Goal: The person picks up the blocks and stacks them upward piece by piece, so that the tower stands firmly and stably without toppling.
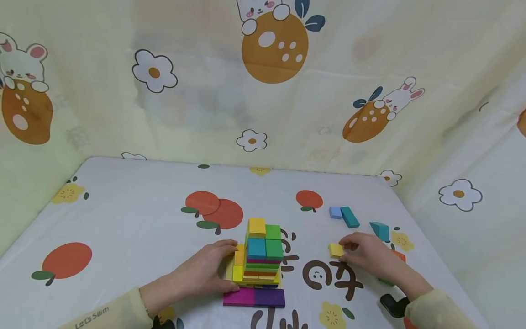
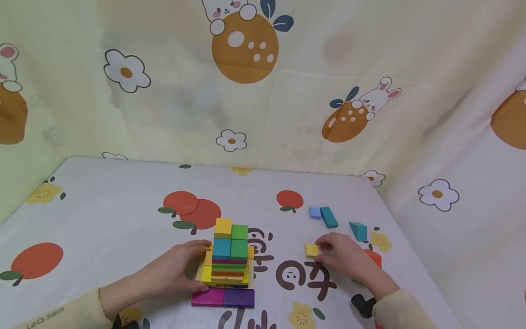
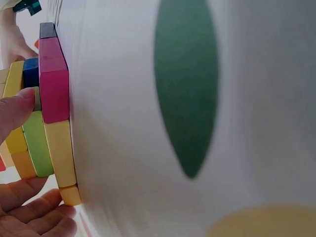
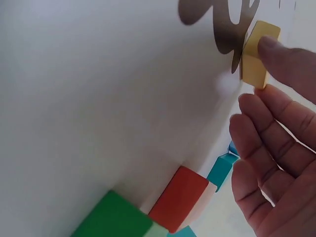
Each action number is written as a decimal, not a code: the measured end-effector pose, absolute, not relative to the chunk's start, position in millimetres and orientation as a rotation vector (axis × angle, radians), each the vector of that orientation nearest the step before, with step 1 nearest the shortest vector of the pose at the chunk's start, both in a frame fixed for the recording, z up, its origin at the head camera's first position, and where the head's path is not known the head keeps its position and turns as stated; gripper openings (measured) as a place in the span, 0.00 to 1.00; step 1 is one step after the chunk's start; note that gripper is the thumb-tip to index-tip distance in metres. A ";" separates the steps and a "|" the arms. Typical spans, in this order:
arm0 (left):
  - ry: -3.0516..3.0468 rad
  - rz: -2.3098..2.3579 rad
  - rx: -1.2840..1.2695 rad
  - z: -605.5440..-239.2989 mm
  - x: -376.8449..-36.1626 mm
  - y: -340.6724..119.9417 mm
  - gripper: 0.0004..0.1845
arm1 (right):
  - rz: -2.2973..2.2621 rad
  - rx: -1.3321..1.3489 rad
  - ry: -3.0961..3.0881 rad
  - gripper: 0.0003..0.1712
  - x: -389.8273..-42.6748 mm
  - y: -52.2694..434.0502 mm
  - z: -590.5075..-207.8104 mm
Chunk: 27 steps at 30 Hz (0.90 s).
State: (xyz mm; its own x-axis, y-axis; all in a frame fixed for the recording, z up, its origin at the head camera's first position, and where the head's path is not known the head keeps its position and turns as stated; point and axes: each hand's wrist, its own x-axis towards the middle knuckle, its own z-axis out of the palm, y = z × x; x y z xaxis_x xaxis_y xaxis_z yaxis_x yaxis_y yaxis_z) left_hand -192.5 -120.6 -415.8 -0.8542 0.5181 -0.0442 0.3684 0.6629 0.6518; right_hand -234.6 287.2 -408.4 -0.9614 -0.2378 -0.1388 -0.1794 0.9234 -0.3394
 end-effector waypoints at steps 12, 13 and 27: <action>2.655 0.970 0.708 -416.2 -191.8 -120.7 0.41 | -0.514 -0.426 2.957 0.16 -233.1 277.3 -393.9; 2.655 0.969 0.708 -416.2 -191.8 -120.8 0.41 | -0.523 -0.495 2.987 0.16 -232.2 272.6 -388.0; 2.670 0.953 0.698 -417.6 -191.1 -120.0 0.41 | -0.692 -1.158 2.989 0.14 -215.4 173.0 -321.0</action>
